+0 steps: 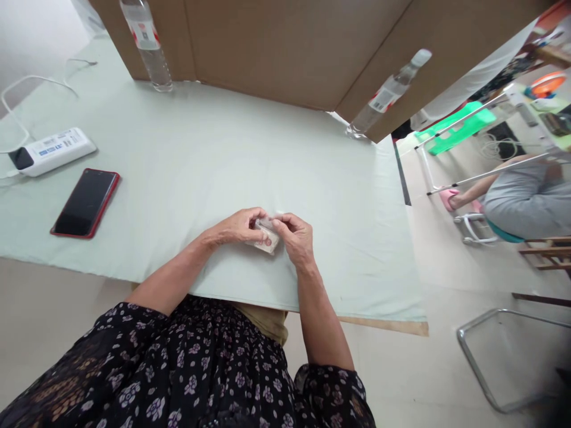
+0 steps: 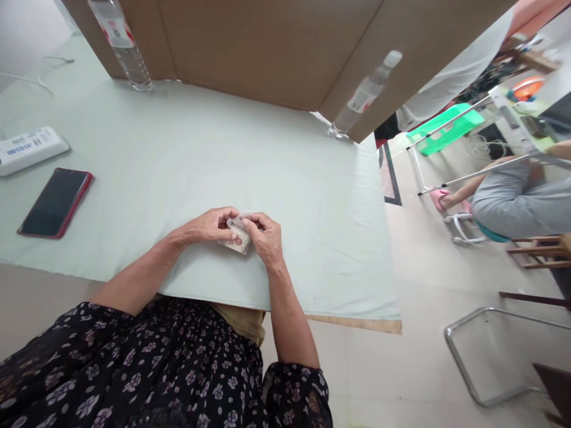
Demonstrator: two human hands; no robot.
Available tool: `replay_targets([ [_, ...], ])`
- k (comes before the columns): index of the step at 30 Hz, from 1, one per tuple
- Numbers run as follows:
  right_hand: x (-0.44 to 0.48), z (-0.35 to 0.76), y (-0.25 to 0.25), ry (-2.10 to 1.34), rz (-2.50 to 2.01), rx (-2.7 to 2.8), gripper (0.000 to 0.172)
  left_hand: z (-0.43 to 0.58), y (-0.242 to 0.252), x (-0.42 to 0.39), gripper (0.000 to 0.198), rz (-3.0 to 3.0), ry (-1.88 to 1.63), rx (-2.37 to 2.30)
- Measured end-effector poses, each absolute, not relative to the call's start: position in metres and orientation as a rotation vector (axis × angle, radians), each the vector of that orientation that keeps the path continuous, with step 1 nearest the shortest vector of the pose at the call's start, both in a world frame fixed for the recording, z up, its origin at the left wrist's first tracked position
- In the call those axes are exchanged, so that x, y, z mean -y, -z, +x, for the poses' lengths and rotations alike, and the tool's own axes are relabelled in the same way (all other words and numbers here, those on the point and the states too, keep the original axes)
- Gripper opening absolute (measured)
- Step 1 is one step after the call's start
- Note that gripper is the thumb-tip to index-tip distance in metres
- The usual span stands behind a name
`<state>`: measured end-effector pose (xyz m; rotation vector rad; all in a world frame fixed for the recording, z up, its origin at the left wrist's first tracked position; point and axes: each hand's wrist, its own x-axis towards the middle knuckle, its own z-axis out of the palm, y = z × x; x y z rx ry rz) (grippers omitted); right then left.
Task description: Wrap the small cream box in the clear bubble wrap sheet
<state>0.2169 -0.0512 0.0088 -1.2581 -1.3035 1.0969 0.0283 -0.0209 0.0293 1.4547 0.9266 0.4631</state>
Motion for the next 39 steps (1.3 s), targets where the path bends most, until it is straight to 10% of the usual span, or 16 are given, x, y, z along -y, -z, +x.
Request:
replay_targets([
  [39, 0.059, 0.212, -0.013, -0.578, -1.199, 1.751, 0.020, 0.022, -0.017, 0.015, 0.045, 1.250, -0.648, -0.932],
])
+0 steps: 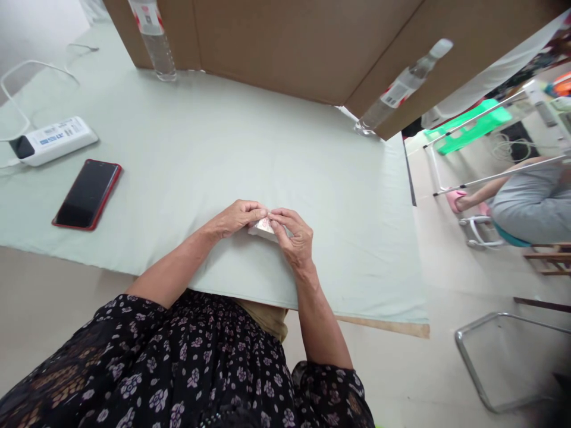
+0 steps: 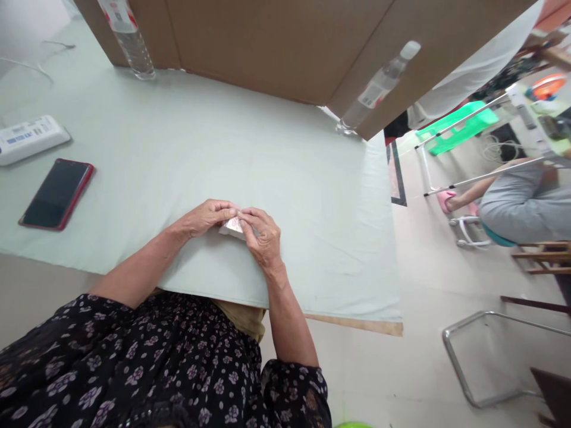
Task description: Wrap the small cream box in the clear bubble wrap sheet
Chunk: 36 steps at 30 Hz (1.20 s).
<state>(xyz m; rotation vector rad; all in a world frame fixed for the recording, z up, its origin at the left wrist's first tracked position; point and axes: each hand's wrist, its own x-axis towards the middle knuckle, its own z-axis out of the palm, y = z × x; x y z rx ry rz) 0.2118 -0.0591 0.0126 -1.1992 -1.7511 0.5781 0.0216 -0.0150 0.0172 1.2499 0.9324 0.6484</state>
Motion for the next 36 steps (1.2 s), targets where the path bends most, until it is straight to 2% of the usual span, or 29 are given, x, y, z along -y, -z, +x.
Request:
replay_targets([
  [18, 0.060, 0.220, -0.013, -0.585, -1.144, 1.902, 0.023, 0.020, -0.026, 0.014, 0.040, 1.289, -0.706, -1.027],
  [25, 0.056, 0.223, -0.006, -0.607, -1.169, 1.886, 0.056, 0.019, -0.026, 0.014, 0.039, 1.293, -0.725, -1.038],
  [30, 0.053, 0.221, 0.004, -0.499, -1.183, 1.958, 0.044, 0.018, -0.027, 0.014, 0.039, 1.298, -0.724, -1.038],
  [36, 0.052, 0.219, 0.007, -0.484, -1.186, 1.950, 0.041, 0.019, -0.030, 0.015, 0.035, 1.316, -0.721, -1.052],
])
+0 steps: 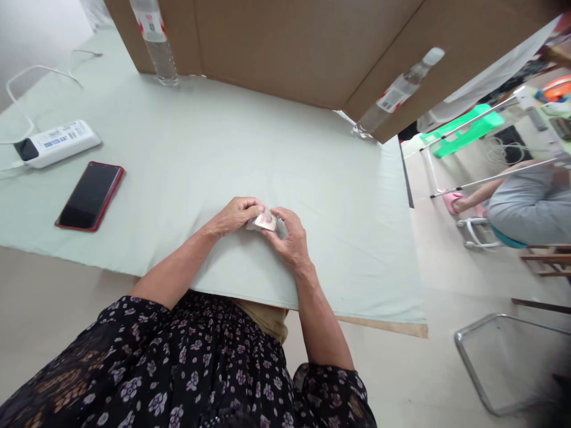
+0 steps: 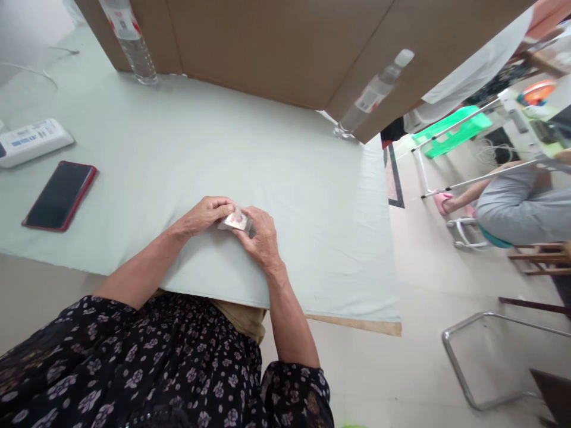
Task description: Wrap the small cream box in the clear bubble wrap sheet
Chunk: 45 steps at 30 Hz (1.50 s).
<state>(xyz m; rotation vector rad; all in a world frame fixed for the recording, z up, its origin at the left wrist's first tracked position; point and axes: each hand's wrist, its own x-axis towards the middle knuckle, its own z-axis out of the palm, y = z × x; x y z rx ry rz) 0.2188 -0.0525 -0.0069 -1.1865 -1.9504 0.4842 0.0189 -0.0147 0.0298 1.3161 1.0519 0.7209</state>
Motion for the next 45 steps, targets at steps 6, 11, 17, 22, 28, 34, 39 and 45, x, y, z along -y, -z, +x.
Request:
replay_targets([
  [6, 0.054, 0.216, 0.008, -0.461, -1.182, 1.951, 0.045, 0.019, -0.031, 0.014, 0.034, 1.328, -0.724, -1.047],
  [11, 0.054, 0.214, 0.007, -0.398, -1.181, 2.004, 0.037, 0.020, -0.030, 0.015, 0.035, 1.366, -0.724, -1.059],
  [17, 0.054, 0.214, 0.012, -0.399, -1.193, 2.036, 0.037, 0.022, -0.023, 0.011, 0.030, 1.558, -0.761, -1.169],
  [22, 0.052, 0.214, 0.015, -0.409, -1.199, 2.032, 0.038, 0.018, -0.019, 0.008, 0.033, 1.586, -0.818, -1.228],
  [28, 0.049, 0.215, 0.017, -0.378, -1.205, 2.083, 0.040, 0.019, -0.017, 0.007, 0.032, 1.581, -0.816, -1.211],
  [34, 0.049, 0.214, 0.018, -0.347, -1.246, 2.119, 0.036, 0.018, -0.017, 0.007, 0.031, 1.535, -0.819, -1.215],
  [39, 0.050, 0.213, 0.017, -0.376, -1.254, 2.143, 0.040, 0.018, -0.018, 0.006, 0.030, 1.503, -0.819, -1.202],
  [45, 0.050, 0.213, 0.017, -0.366, -1.270, 2.168, 0.039, 0.018, -0.018, 0.005, 0.026, 1.481, -0.819, -1.199],
])
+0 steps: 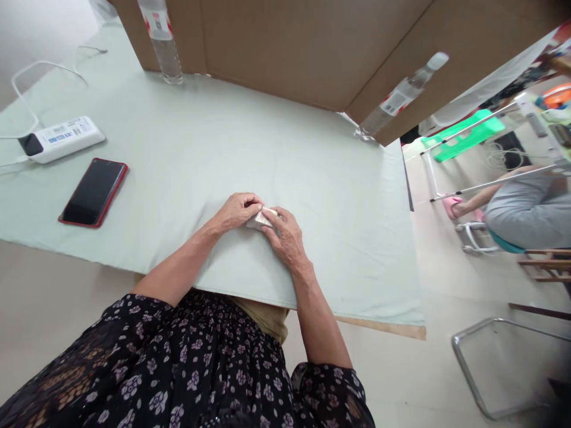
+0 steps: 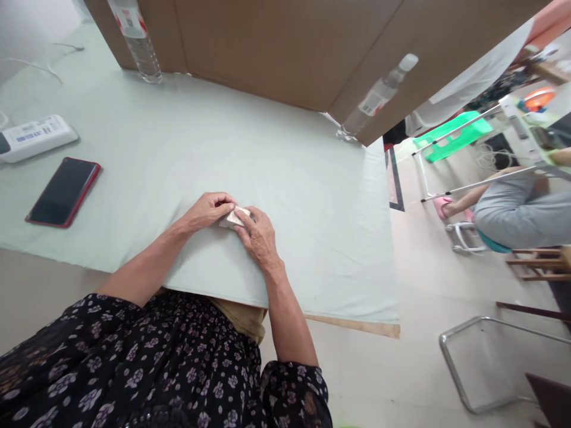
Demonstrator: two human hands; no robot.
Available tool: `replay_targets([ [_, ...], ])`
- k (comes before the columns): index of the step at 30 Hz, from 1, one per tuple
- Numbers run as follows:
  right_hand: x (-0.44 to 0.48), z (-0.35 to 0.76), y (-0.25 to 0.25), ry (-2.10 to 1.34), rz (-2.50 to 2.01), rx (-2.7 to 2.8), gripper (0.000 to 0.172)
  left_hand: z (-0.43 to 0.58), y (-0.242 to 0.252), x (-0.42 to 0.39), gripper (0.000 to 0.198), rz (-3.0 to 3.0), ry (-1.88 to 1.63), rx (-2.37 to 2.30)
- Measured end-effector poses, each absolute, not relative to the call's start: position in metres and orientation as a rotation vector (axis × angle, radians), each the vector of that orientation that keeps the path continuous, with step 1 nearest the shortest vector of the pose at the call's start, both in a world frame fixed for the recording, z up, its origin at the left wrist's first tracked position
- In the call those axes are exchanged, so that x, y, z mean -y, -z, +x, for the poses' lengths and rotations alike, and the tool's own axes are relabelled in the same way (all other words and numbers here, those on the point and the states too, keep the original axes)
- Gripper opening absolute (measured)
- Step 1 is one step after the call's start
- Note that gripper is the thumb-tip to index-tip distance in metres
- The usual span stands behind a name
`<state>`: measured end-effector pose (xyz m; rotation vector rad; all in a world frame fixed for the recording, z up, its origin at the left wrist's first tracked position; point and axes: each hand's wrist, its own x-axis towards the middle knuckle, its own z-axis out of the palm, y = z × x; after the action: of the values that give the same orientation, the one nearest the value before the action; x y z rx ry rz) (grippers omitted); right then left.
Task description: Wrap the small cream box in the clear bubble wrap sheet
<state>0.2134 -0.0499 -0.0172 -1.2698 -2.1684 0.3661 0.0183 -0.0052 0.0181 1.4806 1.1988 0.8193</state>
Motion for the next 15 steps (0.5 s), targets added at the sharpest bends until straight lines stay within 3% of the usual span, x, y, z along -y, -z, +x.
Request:
replay_targets([
  [9, 0.0517, 0.2113, 0.0179, -0.346, -1.235, 2.133, 0.029, 0.0180, -0.0189, 0.0047, 0.024, 1.468, -0.813, -1.212],
  [15, 0.0511, 0.2115, 0.0160, -0.434, -1.233, 2.090, 0.031, 0.0169, -0.0193, 0.0039, 0.023, 1.476, -0.809, -1.203],
])
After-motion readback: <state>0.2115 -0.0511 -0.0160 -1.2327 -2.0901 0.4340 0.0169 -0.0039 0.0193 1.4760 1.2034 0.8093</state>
